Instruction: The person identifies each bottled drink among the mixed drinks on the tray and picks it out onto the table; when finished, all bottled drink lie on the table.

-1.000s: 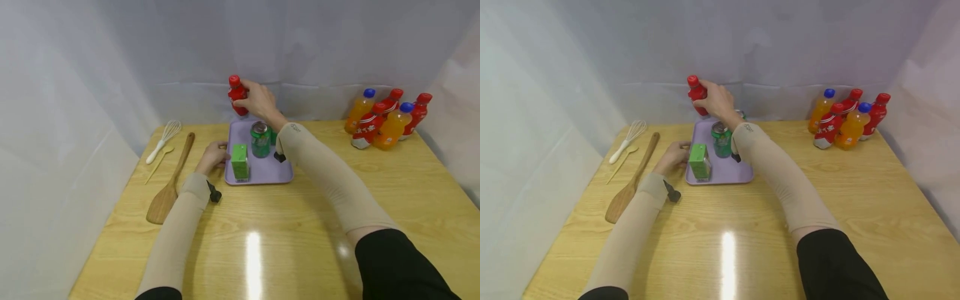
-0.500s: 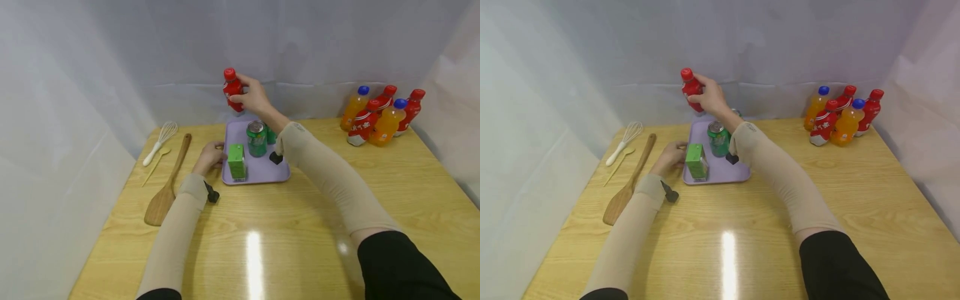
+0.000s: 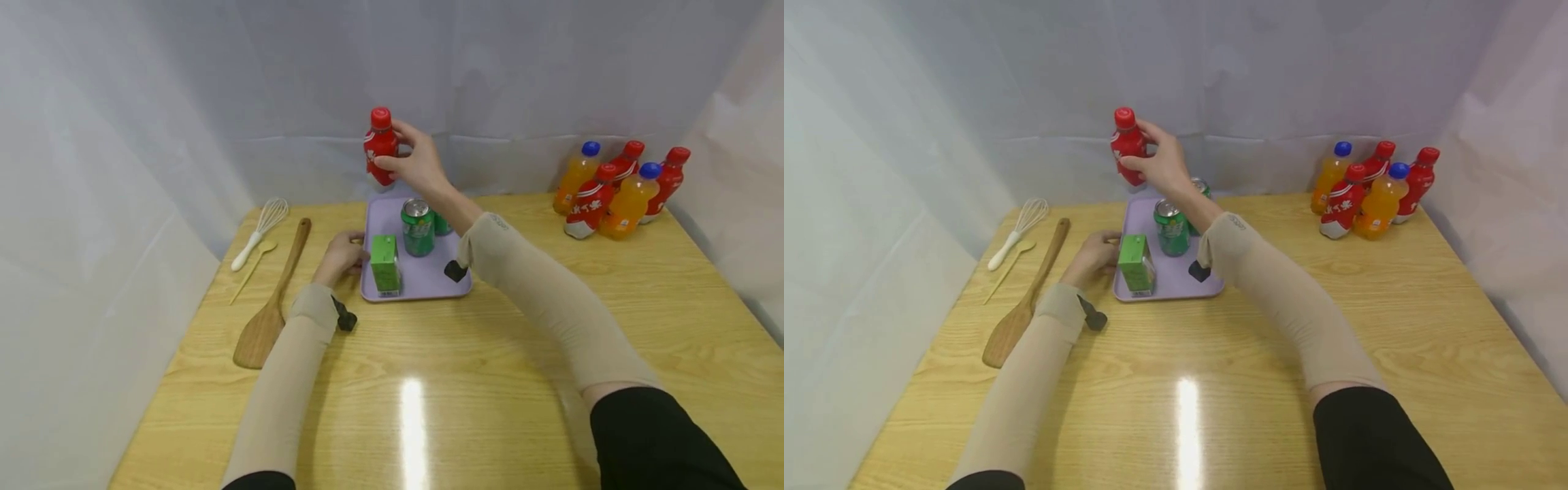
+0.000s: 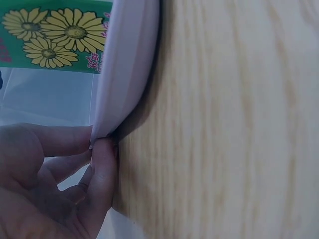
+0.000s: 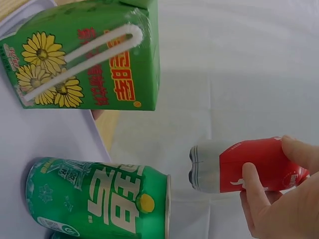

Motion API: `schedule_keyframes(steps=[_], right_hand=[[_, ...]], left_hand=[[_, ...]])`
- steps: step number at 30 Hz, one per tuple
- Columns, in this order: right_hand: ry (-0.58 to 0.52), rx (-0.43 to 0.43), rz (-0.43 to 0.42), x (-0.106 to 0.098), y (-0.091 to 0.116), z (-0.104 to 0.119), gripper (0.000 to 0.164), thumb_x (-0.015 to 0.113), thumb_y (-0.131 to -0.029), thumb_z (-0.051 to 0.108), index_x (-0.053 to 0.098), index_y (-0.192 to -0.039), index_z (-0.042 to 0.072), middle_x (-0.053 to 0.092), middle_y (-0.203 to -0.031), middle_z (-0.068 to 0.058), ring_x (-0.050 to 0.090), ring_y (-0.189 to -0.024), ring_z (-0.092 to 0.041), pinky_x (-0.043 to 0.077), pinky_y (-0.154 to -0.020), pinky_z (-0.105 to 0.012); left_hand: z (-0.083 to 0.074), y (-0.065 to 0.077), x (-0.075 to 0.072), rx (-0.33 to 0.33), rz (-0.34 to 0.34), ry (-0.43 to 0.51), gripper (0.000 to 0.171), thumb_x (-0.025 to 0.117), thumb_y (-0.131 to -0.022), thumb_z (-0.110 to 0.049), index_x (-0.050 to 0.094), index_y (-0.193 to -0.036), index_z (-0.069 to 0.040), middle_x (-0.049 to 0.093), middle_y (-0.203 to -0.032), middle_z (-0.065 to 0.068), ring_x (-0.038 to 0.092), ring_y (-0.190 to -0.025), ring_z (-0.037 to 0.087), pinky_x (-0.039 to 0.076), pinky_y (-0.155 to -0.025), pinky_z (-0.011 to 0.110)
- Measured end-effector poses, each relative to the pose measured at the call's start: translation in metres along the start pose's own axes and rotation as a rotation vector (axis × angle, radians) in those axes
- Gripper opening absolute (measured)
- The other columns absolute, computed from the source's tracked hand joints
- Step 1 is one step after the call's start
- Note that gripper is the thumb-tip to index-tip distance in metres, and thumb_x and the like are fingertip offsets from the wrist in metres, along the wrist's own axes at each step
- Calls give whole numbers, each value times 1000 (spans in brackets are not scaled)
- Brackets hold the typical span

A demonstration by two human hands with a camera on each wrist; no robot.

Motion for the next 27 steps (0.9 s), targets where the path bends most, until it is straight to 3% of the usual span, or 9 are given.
schedule_keyframes(steps=[13,21,27], right_hand=[[24,-55,-33,-16,22,-1,72,81,-93,24,50,-157,34,61,-145,-2,66,-109,-21,63,-84,-33],[84,-164,-103,-41,37,5,70,81,-92,27,53,-156,29,63,-138,-5,66,-98,-20,64,-91,-32],[87,-227,-169,-63,49,8,67,81,-93,25,56,-154,27,65,-134,-7,63,-90,-20,64,-83,-27]], left_hand=[[1,-2,1,4,4,20,68,59,-96,2,42,-161,-8,64,-137,27,67,-113,31,65,-96,40],[2,-4,1,29,7,7,68,60,-95,2,43,-160,-6,64,-139,27,68,-116,33,65,-97,42],[2,-3,1,25,8,0,67,59,-95,2,43,-160,-7,64,-139,27,68,-117,35,64,-99,44]])
Point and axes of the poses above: each hand's wrist, its own y-axis away from the middle knuckle, its own x-axis out of the palm, z = x × y, the point moved 10 cm from there along -y, towards the middle knuckle
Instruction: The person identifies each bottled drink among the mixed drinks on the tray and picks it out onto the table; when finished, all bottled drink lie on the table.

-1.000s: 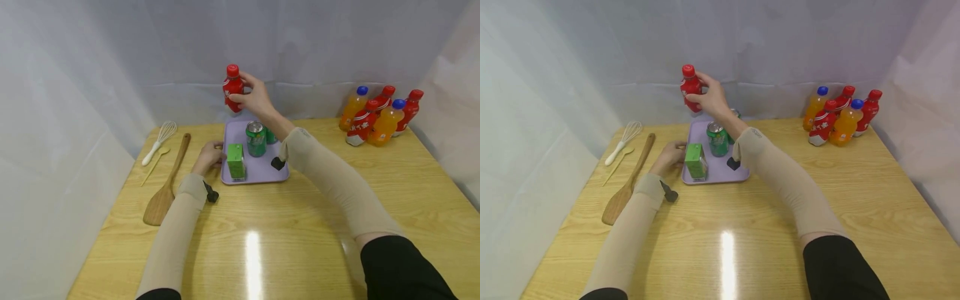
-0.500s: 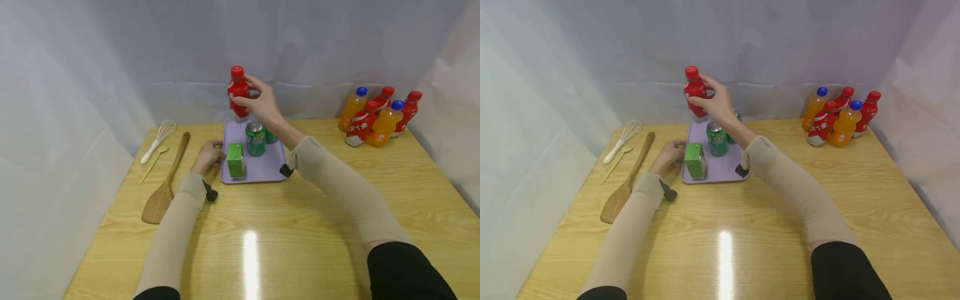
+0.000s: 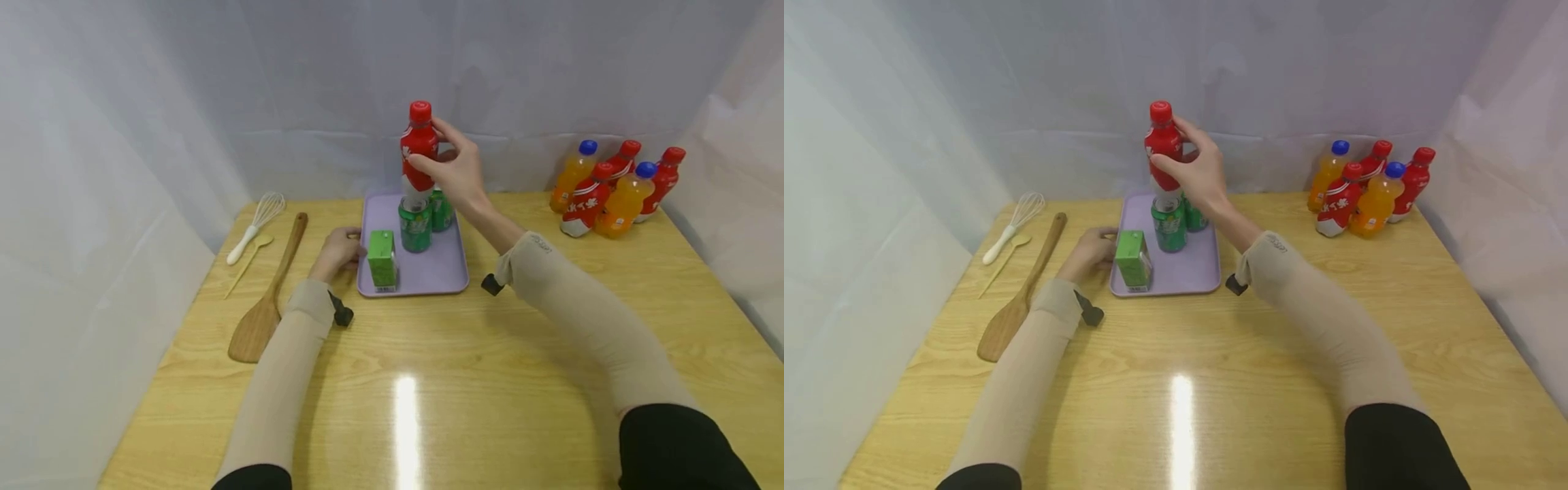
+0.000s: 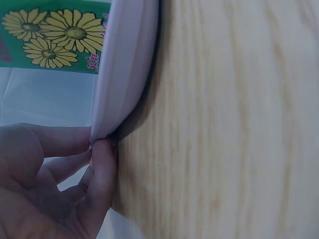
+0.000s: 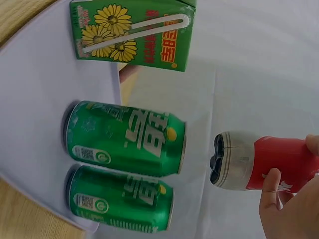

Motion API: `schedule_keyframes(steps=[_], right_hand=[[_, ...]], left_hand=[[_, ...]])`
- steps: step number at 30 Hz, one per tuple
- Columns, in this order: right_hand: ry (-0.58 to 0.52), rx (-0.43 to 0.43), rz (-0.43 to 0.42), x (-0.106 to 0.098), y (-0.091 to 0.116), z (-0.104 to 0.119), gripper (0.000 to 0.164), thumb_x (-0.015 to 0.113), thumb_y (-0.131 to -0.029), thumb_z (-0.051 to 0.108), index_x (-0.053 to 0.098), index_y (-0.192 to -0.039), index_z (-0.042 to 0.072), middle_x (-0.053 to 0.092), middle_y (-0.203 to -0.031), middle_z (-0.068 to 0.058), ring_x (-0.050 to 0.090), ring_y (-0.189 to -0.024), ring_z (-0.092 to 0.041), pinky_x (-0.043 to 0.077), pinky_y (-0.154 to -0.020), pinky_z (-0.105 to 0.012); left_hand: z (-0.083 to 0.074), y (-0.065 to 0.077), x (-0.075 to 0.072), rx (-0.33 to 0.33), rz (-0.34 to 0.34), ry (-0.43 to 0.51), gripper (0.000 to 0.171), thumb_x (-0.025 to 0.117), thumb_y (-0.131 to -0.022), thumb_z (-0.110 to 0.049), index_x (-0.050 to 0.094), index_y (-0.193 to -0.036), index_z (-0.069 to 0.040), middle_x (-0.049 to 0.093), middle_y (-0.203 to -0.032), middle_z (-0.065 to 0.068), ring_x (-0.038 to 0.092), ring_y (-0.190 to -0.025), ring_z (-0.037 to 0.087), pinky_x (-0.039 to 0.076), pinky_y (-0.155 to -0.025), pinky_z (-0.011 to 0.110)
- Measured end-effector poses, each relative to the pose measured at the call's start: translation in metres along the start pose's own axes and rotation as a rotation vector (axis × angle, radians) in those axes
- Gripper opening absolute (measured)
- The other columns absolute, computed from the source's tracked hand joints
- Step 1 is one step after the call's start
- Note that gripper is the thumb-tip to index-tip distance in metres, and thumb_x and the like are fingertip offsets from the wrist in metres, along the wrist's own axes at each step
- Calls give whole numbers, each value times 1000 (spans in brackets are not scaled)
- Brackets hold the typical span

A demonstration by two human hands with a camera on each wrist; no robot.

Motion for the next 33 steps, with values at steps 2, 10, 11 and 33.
schedule_keyframes(steps=[2,10,11,33], right_hand=[[5,-9,-19,-8,2,-1,65,81,-92,25,57,-153,27,66,-133,-8,62,-89,-20,63,-81,-25],[43,-34,-52,-38,14,-8,64,79,-93,23,57,-153,25,65,-134,-11,62,-90,-20,62,-74,-21],[49,-32,-51,-41,16,-9,64,79,-93,22,56,-154,25,65,-134,-11,62,-90,-20,63,-72,-21],[333,-73,-219,-129,55,-9,59,79,-92,30,59,-147,23,65,-130,-8,59,-92,-10,54,-79,-14]], left_hand=[[-1,-1,0,0,-1,1,67,59,-95,2,44,-160,-6,65,-138,27,68,-116,35,65,-98,44],[2,-2,-1,-20,-3,4,65,60,-96,2,46,-158,-8,66,-135,26,68,-105,27,67,-86,34],[2,-2,-1,-22,-3,2,65,60,-96,2,46,-158,-8,66,-135,25,68,-104,27,67,-85,33],[1,-5,-1,-41,7,20,66,61,-97,2,45,-160,-10,67,-135,24,68,-101,23,66,-81,29]])
Point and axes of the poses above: each hand's wrist, its own y-axis away from the middle knuckle, its own x-axis out of the palm, z = x × y, the point moved 10 cm from there along -y, towards the middle knuckle
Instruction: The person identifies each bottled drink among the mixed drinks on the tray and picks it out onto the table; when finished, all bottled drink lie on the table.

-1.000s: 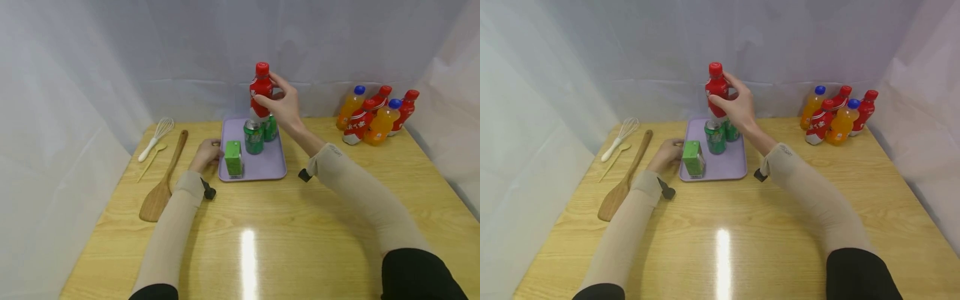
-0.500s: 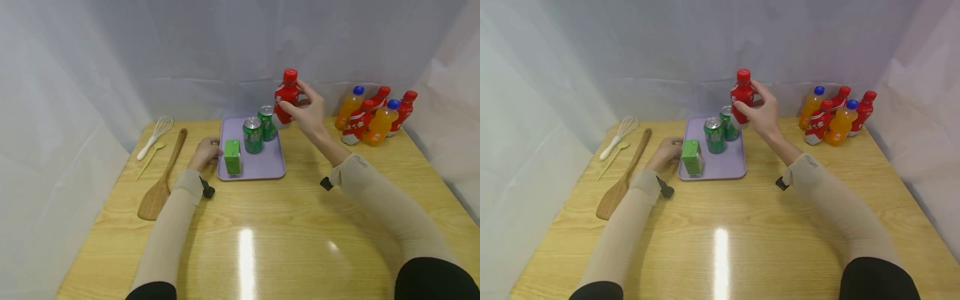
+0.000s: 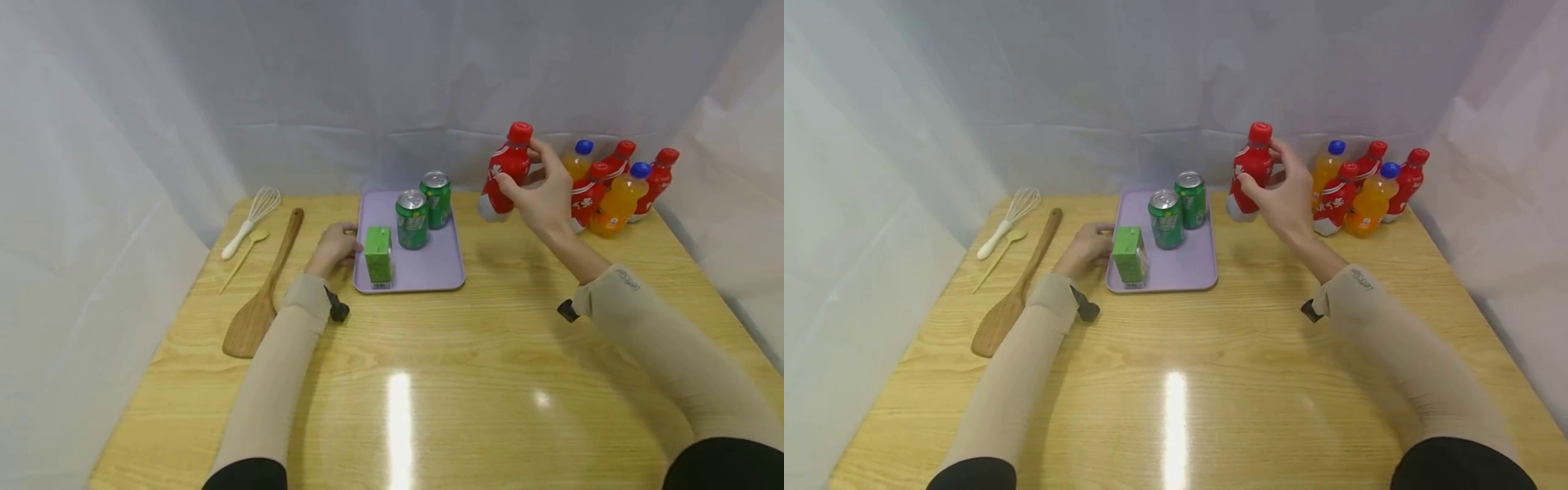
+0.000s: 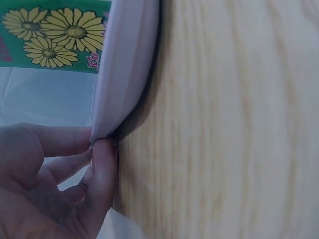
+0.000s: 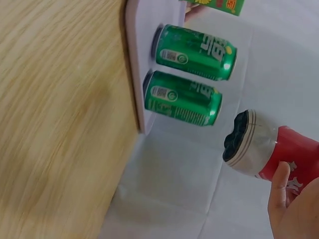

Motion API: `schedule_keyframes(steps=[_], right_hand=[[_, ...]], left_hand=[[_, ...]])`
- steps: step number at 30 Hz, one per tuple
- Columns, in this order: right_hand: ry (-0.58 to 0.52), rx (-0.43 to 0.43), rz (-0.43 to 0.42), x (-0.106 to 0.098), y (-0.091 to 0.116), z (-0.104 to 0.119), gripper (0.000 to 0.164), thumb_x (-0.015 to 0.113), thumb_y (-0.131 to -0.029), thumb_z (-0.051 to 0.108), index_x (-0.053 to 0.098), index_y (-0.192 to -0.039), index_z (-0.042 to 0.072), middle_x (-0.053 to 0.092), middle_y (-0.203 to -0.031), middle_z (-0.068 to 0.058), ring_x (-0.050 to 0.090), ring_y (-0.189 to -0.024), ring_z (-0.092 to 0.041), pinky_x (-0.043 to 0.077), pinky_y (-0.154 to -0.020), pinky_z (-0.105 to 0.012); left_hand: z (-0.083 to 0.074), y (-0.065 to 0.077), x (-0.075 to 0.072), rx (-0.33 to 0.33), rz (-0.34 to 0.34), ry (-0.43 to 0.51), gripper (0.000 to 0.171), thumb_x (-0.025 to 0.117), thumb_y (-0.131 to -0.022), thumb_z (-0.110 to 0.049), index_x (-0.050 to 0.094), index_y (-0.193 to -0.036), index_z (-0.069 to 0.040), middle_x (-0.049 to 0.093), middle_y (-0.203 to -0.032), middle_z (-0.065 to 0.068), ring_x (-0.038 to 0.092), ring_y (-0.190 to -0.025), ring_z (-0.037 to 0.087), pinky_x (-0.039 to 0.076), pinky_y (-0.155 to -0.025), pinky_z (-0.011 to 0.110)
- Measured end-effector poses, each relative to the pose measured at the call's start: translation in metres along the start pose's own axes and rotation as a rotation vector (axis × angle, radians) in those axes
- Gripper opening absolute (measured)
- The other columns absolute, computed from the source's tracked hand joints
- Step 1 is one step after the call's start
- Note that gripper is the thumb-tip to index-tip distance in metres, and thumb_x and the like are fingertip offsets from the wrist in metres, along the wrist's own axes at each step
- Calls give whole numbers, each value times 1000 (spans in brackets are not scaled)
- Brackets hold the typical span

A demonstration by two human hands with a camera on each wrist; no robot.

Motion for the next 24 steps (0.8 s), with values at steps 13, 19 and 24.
schedule_keyframes(steps=[13,19,24], right_hand=[[103,13,-70,-48,6,-25,59,77,-91,25,55,-146,18,63,-136,-8,55,-102,-6,53,-84,-15],[150,19,-121,-74,10,-37,61,76,-88,21,55,-145,17,63,-136,-5,52,-107,-3,50,-85,-14],[166,35,-179,-96,12,-50,57,73,-88,22,57,-142,19,60,-121,13,51,-104,-3,48,-81,-14]], left_hand=[[-1,0,-2,9,-9,-11,65,60,-97,1,46,-160,-11,67,-131,23,67,-91,18,66,-77,27],[0,0,-1,2,-13,-11,65,61,-98,1,46,-160,-11,68,-125,21,66,-85,15,65,-72,25],[-1,0,-1,4,-12,-7,66,60,-97,2,45,-160,-11,66,-123,20,65,-87,17,66,-72,26]])
Point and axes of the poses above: each hand's wrist, its own y-axis away from the middle knuckle, its own x-axis out of the palm, z = x × y, the point moved 10 cm from there along -y, towards the middle knuckle
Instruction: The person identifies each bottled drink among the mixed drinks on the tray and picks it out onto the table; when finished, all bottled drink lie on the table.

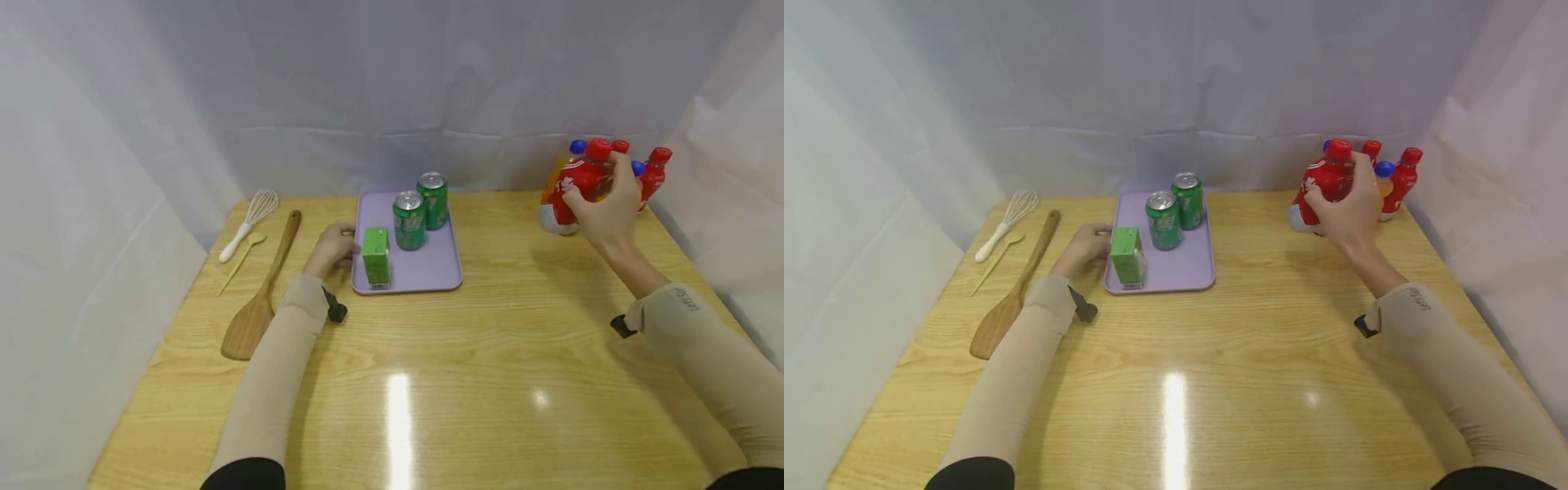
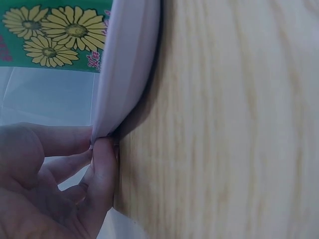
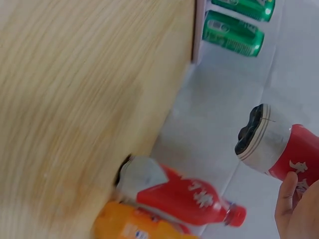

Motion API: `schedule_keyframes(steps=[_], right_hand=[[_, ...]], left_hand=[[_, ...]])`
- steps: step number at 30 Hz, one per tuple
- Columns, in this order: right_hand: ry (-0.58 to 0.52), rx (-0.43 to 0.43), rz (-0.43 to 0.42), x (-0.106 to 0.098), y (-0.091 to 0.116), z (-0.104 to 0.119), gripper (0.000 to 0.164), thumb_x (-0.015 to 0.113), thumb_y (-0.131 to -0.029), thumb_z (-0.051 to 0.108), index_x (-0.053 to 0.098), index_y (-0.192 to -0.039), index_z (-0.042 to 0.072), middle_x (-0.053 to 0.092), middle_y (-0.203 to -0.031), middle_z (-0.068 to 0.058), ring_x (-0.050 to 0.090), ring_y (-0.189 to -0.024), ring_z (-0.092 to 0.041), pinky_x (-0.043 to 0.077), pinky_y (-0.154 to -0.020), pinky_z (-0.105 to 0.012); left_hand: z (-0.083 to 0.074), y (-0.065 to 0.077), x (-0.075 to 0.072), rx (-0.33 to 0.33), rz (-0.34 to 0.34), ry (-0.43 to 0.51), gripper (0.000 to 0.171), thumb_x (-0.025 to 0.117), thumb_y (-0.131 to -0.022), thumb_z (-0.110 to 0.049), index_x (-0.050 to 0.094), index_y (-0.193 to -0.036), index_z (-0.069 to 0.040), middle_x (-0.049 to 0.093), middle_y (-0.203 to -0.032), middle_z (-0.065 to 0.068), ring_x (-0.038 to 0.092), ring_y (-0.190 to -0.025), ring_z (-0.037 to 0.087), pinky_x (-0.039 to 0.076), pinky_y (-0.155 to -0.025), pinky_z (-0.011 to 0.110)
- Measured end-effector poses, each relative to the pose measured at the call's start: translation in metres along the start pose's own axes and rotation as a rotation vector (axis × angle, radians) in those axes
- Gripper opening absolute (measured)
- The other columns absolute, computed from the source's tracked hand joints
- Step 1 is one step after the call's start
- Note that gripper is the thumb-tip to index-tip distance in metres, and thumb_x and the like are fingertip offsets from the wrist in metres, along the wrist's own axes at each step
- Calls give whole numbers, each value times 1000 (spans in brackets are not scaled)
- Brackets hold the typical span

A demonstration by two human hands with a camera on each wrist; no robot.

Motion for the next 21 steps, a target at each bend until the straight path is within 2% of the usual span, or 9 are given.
schedule_keyframes(steps=[4,8,13,21], right_hand=[[4,10,-55,-18,-5,-16,53,71,-87,21,57,-139,19,52,-114,24,50,-101,-3,46,-80,-13],[12,33,-116,-37,-10,-34,53,69,-87,20,56,-138,22,51,-111,25,50,-97,-2,46,-79,-13],[84,87,-193,-63,-15,-55,50,68,-86,22,59,-135,25,50,-103,26,48,-85,2,43,-73,-13],[232,182,-208,-91,-18,-91,56,70,-88,34,55,-142,29,46,-111,29,46,-91,6,44,-78,-8]], left_hand=[[0,1,1,2,11,-4,66,60,-97,1,44,-161,-10,66,-129,21,65,-93,19,66,-78,28],[0,0,2,-1,18,1,67,60,-97,2,43,-161,-10,65,-136,23,67,-99,22,66,-84,30],[0,1,2,-4,23,1,66,59,-98,1,43,-161,-10,65,-137,23,67,-98,21,66,-85,30],[-3,4,2,-3,25,3,66,59,-98,2,43,-161,-9,66,-136,23,67,-97,21,67,-87,32]])
Point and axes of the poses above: each hand's wrist, its own y-axis away from the middle knuckle, its own x-axis out of the palm, z = x × y, the point moved 10 cm from there along -y, towards the middle knuckle
